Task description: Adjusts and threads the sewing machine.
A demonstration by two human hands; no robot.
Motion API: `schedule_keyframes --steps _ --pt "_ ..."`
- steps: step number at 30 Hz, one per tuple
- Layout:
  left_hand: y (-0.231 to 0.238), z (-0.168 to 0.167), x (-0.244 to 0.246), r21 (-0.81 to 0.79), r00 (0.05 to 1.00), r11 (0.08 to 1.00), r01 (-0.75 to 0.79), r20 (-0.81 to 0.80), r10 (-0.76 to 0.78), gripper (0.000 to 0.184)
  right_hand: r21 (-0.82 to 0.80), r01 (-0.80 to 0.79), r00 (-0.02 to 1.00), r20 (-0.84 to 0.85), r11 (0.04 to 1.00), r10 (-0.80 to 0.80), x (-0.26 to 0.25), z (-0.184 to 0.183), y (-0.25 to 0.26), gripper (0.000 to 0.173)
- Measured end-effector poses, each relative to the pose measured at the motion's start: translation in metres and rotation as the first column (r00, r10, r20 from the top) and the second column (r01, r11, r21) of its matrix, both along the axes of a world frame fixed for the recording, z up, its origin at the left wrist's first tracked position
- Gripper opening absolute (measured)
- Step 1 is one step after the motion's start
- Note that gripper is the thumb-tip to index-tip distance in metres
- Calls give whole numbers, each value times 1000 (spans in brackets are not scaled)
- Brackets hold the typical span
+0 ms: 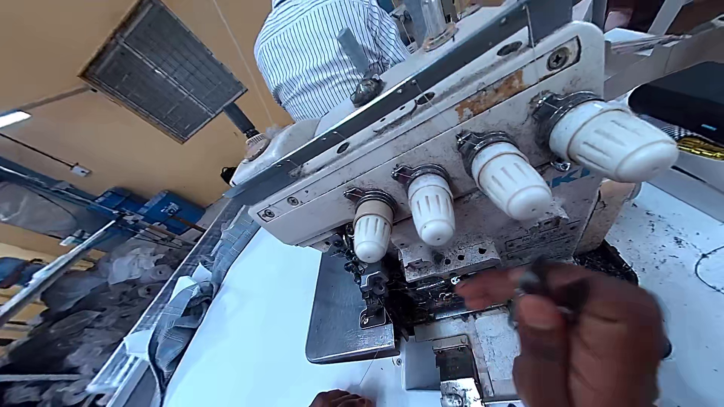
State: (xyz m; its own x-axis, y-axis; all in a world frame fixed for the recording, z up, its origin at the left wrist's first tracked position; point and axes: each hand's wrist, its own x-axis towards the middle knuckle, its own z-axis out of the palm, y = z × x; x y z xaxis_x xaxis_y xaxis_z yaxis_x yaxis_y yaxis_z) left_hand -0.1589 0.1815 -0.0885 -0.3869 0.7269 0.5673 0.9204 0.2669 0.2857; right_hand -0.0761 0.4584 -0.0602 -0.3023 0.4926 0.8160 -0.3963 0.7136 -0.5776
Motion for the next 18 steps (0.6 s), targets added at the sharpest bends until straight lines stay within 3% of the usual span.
schedule_keyframes --steps 3,10,12,15,18 --pt "2 0 2 12 1000 1000 -15 -11 15 15 7 31 997 -68 1000 -30 4 8 8 21" --pt "3 3 6 30 998 998 -55 -35 56 11 212 240 965 -160 947 -208 6 6 29 18" --pt "3 3 6 44 996 997 -71 -42 72 11 269 273 961 -123 924 -248 7 5 33 21" --pt "2 1 6 63 997 995 -73 -26 74 13 515 162 973 56 841 -222 4 3 20 20" --pt "2 -2 4 104 995 992 -68 -66 75 14 654 164 928 151 738 -340 -8 -3 -7 22"
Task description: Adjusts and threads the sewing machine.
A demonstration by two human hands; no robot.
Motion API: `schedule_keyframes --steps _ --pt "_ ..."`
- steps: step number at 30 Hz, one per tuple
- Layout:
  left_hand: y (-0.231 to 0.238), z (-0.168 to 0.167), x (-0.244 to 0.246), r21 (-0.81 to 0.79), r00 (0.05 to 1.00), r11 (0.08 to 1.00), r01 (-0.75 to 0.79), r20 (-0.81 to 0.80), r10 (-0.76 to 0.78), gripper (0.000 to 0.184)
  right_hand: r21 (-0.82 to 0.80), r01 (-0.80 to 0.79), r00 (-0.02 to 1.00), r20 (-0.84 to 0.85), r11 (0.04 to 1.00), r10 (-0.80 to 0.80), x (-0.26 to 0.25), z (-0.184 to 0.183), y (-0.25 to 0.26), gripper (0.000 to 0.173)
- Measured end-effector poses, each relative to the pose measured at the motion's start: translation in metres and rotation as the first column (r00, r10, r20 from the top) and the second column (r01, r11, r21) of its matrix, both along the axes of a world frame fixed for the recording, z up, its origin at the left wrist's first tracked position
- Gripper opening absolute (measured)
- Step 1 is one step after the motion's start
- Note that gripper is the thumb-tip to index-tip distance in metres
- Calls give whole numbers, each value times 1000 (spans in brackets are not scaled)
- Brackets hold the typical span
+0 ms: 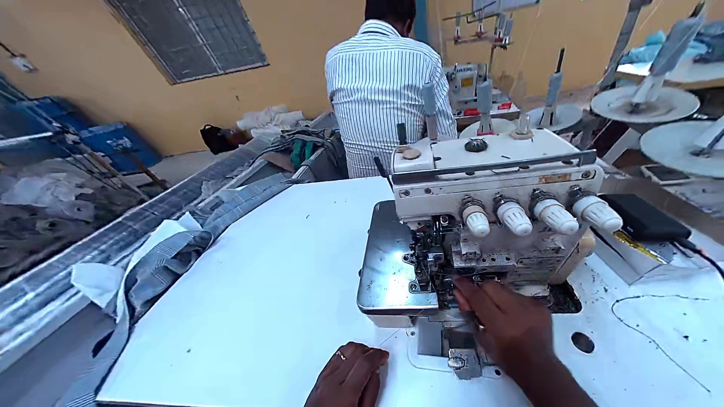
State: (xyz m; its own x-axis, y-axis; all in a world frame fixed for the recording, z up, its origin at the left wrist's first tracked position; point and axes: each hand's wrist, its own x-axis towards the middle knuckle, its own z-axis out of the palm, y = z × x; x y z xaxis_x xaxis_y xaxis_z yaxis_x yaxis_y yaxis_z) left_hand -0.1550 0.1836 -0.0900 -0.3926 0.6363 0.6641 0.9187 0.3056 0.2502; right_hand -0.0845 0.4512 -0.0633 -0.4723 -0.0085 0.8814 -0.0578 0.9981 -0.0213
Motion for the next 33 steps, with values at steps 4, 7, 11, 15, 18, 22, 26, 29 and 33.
schedule_keyframes --steps 4,7,11,15,18,22,26,29,33 --pt "1 -1 -2 28 1000 1000 8 -25 -8 16 30 187 979 78 982 -189 -6 -2 -13 22" --pt "0 -2 -2 40 999 999 15 -31 -13 17 -52 148 981 136 988 -140 -1 3 -15 19" --pt "1 -1 -2 44 999 999 14 -38 -13 17 -219 64 973 231 974 -12 11 12 -18 21" --pt "1 -2 -1 48 999 999 12 -53 -10 18 -238 101 962 270 966 -34 13 13 -19 32" --pt "1 -2 -1 48 998 999 10 -61 -7 18 -269 135 970 231 954 -72 12 12 -19 28" --pt "1 -2 0 43 999 999 10 -53 -8 19 -285 174 971 208 943 -117 22 11 -7 23" --pt "1 -2 0 40 998 999 11 -55 -9 19 -285 184 963 243 941 -115 44 8 10 25" --pt "1 -3 -1 39 999 999 10 -52 -8 19 -291 208 955 265 934 -131 63 4 25 26" --pt "1 -4 -2 33 999 999 19 -50 -17 20 -371 254 936 328 893 -130 84 -4 53 28"
